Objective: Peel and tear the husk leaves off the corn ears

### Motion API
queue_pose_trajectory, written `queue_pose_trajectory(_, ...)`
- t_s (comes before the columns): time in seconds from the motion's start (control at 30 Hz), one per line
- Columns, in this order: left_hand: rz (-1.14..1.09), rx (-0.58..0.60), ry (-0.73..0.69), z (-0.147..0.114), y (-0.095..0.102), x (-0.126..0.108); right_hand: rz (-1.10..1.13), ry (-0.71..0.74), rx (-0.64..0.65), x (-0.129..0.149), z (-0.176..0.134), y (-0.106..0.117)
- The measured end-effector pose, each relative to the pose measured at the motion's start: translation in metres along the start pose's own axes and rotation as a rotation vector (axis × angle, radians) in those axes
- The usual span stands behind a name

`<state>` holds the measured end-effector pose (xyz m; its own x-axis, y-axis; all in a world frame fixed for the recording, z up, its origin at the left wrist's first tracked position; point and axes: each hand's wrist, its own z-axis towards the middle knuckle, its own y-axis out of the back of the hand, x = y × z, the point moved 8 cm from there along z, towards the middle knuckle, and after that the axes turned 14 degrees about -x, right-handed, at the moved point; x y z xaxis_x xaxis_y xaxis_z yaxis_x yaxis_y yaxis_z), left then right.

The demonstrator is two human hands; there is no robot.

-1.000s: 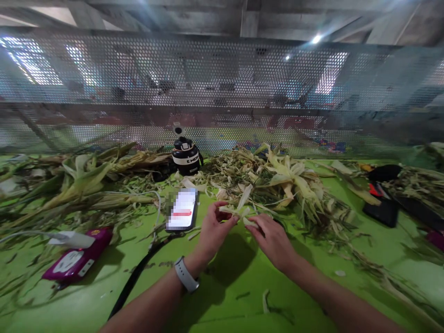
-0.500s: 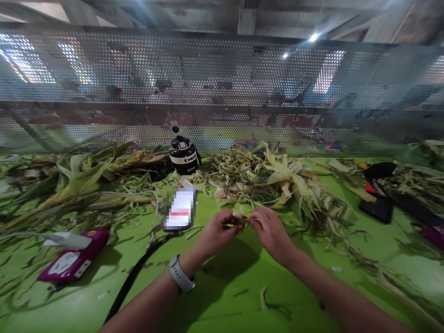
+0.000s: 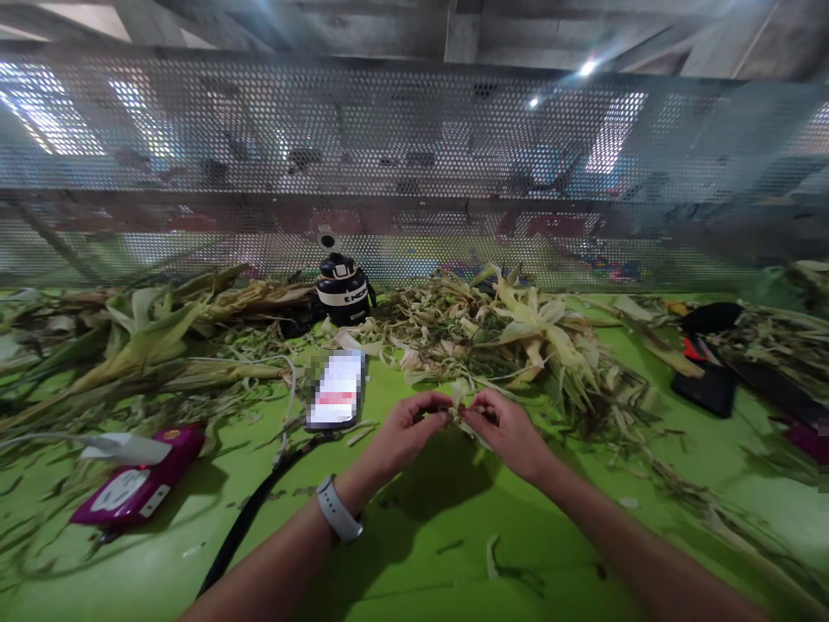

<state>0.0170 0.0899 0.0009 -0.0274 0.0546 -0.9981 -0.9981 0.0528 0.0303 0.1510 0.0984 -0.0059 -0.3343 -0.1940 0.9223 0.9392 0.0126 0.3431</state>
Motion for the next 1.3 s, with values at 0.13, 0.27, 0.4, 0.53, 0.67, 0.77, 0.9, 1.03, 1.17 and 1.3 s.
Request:
queue_pose_trajectory(0.13,-0.056,0.001,0.002,0.001,-0.003,0.006,0.121,-0.063,0.013,-0.003,-0.002,-0.006)
queue_pose_trajectory(0.27,-0.143,-0.079,0.081,0.006,0.003,0.013,0.036,-0.088,0.001,-0.006,-0.001,-0.003)
queue_pose_trajectory(0.4,-0.163,-0.112,0.131,0.008,0.008,0.013,-0.280,0.111,-0.063,0.008,0.001,0.008)
queue_pose_trajectory(0.53,-0.171,-0.172,0.145,0.009,0.013,0.013,-0.517,0.497,-0.123,0.037,-0.011,0.008)
queue_pose_trajectory(0.67,-0.182,-0.216,0.129,0.009,0.015,0.015,-0.799,0.774,-0.157,0.053,-0.028,-0.005)
queue_pose_trajectory(0.77,-0.046,-0.226,0.035,0.010,0.017,0.011,-0.852,0.941,-0.106,0.061,-0.039,-0.017)
queue_pose_trajectory(0.9,0.106,-0.142,-0.072,0.007,0.012,0.005,-0.671,1.058,-0.138,0.074,-0.045,-0.013)
queue_pose_trajectory(1.03,-0.005,0.105,-0.017,0.001,-0.008,0.004,-0.419,0.850,-0.250,0.073,-0.031,0.012)
queue_pose_trajectory(1.17,-0.083,0.172,0.046,-0.003,-0.015,0.002,-0.252,0.484,-0.267,0.053,-0.012,0.026)
queue_pose_trajectory(1.3,-0.143,0.187,0.086,-0.006,-0.017,0.001,-0.197,0.265,-0.238,0.038,-0.006,0.024)
